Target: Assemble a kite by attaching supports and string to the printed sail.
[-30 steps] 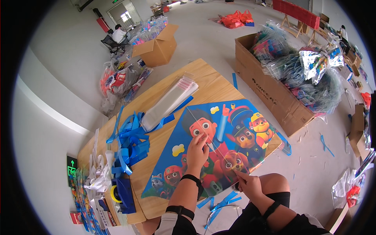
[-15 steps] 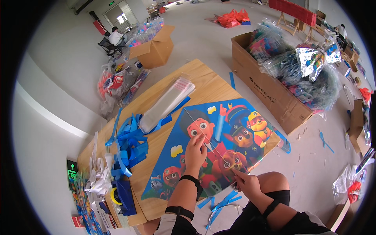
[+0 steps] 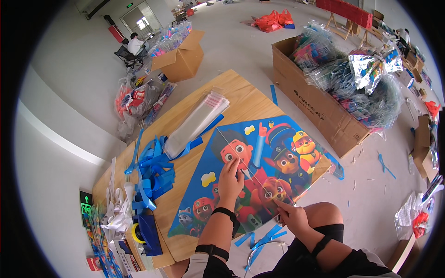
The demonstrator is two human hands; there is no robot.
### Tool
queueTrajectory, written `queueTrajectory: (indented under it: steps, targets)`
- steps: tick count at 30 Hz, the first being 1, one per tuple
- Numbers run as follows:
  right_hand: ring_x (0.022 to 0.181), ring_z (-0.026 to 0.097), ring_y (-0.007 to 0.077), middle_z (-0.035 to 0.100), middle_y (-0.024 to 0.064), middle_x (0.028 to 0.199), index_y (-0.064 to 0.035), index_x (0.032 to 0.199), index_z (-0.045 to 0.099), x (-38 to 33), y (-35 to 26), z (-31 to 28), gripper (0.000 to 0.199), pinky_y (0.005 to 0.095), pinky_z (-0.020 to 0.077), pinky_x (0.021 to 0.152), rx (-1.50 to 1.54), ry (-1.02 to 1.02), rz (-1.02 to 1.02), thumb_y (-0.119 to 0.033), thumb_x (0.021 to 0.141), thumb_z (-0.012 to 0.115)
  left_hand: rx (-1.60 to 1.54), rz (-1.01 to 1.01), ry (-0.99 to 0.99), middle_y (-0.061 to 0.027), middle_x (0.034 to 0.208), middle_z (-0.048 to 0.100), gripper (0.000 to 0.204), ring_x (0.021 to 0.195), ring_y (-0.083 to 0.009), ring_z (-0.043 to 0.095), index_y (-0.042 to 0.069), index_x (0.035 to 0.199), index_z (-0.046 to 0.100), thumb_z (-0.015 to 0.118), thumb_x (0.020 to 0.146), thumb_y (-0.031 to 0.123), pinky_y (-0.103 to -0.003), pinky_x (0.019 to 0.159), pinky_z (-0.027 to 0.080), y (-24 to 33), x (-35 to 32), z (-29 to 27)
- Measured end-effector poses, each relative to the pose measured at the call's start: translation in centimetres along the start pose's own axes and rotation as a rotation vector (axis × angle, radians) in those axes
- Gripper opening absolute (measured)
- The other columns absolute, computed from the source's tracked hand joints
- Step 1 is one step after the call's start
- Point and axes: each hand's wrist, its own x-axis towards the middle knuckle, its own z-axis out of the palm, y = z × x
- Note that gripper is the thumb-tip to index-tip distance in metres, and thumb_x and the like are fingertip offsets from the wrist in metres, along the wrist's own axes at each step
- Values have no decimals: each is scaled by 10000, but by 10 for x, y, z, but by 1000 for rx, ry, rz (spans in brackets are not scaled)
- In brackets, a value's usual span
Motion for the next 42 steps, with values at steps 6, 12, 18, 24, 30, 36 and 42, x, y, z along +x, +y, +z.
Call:
queueTrajectory:
  steps: [6,12,18,24,30,36,42]
  targets:
    - [517,633,98,639,22,602,-157,1413,611,-2,1,0,398,253,510,542,143,-17,28,-131,1016,599,-35,-5,-16,-126,1330,631,436,1221,-349,590,63,1320,627,610,885,51,-433,1014,500,4,2,-3]
    - [520,522,66,571,6,666,-95,1464,513,-5,6,1,426,225,440,495,607,70,121,-105,1040,551,-168,-57,-60,-166,1249,594,420,1150,-393,596,63,1288,576,617,872,30,-457,938,519,4,4,-16]
    - [444,418,88,516,8,700,-103,1306,519,-2,12,6,245,238,351,411,1028,224,114,-137,1064,503,-286,-149,-189,-176,1204,574,445,974,-326,661,59,1330,521,617,900,-2,-410,818,544,1,-17,-62]
    - [459,452,80,508,-14,656,-122,1223,569,-13,19,8,193,218,333,399,1090,314,127,-176,1040,547,-235,-157,-67,-133,1088,616,501,778,-233,613,64,1398,500,634,918,6,-349,725,518,22,-119,-143]
    - [456,440,63,491,-23,636,-100,1165,582,-24,32,20,176,213,343,394,924,204,-14,-239,1066,536,82,-349,652,-89,1011,624,288,730,-167,559,71,1218,651,636,934,25,-286,668,492,-32,-243,-280]
    - [459,431,62,490,-17,633,-82,1141,603,-42,16,-3,188,220,348,399,786,207,-186,-232,1076,511,518,-641,721,-126,1026,652,261,880,-321,632,37,1150,679,653,934,182,-456,817,496,-135,-345,-366]
    - [507,443,64,491,-10,685,-43,1212,561,-94,-4,-43,303,211,348,430,676,278,-262,-310,1081,507,120,-714,426,-206,952,716,477,962,-345,670,-1,864,759,518,1005,386,-456,883,502,-154,-326,-375]
